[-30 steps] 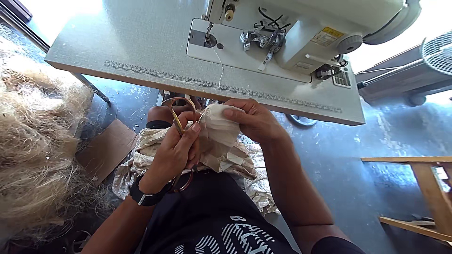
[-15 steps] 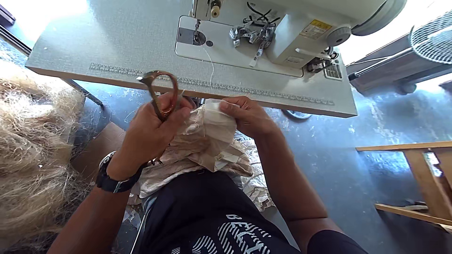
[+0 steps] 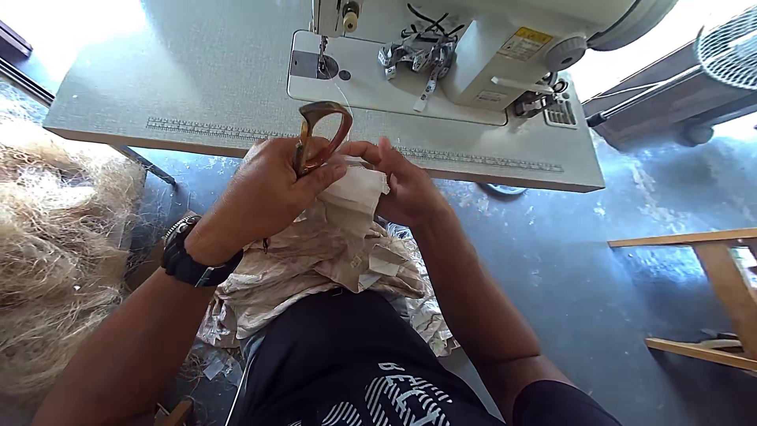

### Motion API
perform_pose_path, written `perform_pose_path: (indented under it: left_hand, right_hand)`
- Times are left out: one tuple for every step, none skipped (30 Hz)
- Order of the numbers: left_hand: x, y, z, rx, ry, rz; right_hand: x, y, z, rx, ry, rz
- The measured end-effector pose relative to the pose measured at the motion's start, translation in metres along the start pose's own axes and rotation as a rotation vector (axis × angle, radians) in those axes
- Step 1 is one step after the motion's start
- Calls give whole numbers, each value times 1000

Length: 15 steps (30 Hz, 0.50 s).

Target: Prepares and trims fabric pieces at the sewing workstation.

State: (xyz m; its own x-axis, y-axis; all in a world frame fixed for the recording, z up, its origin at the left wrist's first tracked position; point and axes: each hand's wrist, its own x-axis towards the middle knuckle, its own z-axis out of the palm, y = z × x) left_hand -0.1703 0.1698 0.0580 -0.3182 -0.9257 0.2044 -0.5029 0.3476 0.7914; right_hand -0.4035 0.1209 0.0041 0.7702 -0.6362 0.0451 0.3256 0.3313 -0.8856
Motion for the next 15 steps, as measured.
perform_pose_path:
  left_hand:
    - [2, 1, -1, -12, 0, 3]
    - [4, 3, -3, -10, -1, 6]
    - [6, 4, -5, -1, 0, 14]
    - [8, 5, -6, 11, 3, 25]
    - [9, 7, -8, 22, 5, 35]
    - [10, 8, -10, 25, 5, 38]
    - [10, 10, -12, 16, 6, 34]
    - [10, 12, -14, -7, 6, 24]
    - [10, 14, -16, -43, 6, 17]
    - [9, 16, -18, -78, 10, 20]
    - [7, 17, -19, -111, 13, 33]
    - [4, 18, -19, -134, 19, 46]
    - [-1, 19, -17, -144, 28, 55]
    - [-8, 19, -12, -152, 38, 65]
    - [-16, 18, -6, -168, 57, 78]
  right_hand:
    - [2, 0, 1, 31, -25, -17]
    - [4, 1, 3, 50, -42, -29]
    - [5, 1, 5, 73, -55, -39]
    - [6, 2, 7, 89, -65, -55]
    - [8, 2, 7, 87, -67, -72]
    - [9, 2, 8, 77, -46, -87]
    - [10, 2, 8, 61, 4, -97]
    - [12, 2, 8, 44, 60, -100]
    - [14, 2, 7, 31, 117, -104]
    - [15, 3, 6, 23, 177, -113]
    - [17, 3, 4, 14, 236, -130]
    - [19, 2, 2, 19, 288, -149]
    - [21, 1, 1, 24, 329, -162]
    - [23, -1, 1, 15, 362, -169]
    - [25, -4, 3, -13, 386, -175]
